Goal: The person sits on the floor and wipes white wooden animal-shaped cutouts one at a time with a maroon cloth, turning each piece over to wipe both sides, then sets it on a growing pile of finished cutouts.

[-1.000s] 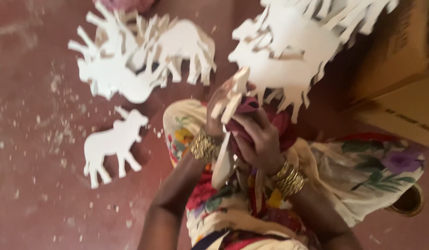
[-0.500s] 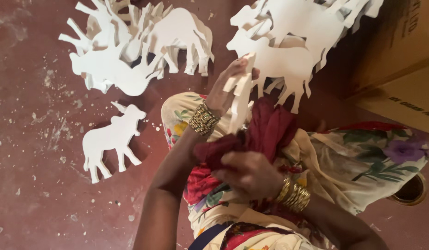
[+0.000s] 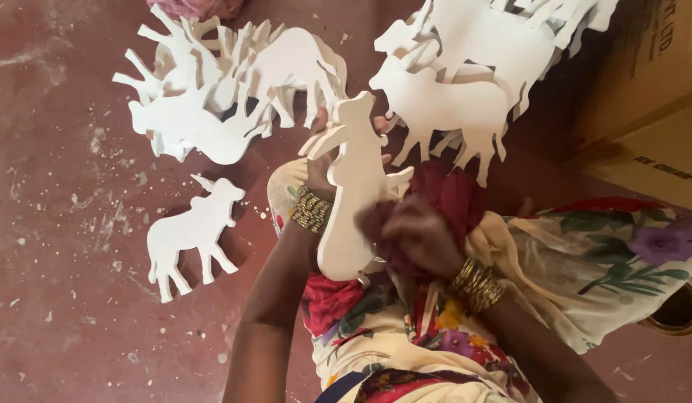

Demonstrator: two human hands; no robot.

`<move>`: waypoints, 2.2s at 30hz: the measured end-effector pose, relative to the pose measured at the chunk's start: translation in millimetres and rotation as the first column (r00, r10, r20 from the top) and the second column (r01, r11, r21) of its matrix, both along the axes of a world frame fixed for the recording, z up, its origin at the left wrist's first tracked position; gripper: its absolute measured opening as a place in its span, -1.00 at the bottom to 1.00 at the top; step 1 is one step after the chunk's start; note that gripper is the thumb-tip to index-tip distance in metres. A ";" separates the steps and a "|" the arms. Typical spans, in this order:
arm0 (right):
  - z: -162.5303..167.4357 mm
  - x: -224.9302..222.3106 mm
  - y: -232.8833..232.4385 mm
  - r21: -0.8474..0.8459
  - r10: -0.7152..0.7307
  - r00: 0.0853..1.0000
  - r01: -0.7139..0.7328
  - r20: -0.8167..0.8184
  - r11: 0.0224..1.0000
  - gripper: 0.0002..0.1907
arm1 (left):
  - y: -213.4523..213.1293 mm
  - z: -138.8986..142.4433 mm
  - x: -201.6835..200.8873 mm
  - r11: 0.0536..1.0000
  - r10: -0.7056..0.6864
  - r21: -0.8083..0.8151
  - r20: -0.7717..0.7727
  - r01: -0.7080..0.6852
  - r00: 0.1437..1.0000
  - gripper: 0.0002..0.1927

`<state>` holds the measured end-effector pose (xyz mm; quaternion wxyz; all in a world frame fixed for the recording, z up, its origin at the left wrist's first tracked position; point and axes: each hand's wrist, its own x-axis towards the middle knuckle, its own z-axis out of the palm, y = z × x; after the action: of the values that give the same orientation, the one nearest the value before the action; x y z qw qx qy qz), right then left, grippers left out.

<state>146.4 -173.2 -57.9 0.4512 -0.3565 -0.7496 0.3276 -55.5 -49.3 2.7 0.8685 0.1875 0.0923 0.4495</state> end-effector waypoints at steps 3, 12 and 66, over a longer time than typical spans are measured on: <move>17.0 2.1 22.5 0.090 -0.227 0.968 0.236 -0.104 0.968 -0.64 | 2.5 -5.8 4.4 1.000 -0.021 0.018 0.026 0.021 0.999 -0.28; -16.9 -24.6 10.5 -0.147 -0.267 0.938 0.302 0.220 0.942 -0.56 | -21.6 3.9 -4.5 0.993 0.080 0.090 -0.061 -0.074 0.995 -0.31; -72.9 103.1 120.0 -0.757 -0.731 0.390 0.119 -0.560 0.643 -0.75 | 53.7 -162.3 86.5 0.890 0.420 0.158 -0.647 -0.427 0.636 -0.49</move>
<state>249.5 -53.1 -130.9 0.6822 -0.4689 -0.1581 0.5382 31.0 4.4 -159.5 0.6481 0.3038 0.4395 0.5427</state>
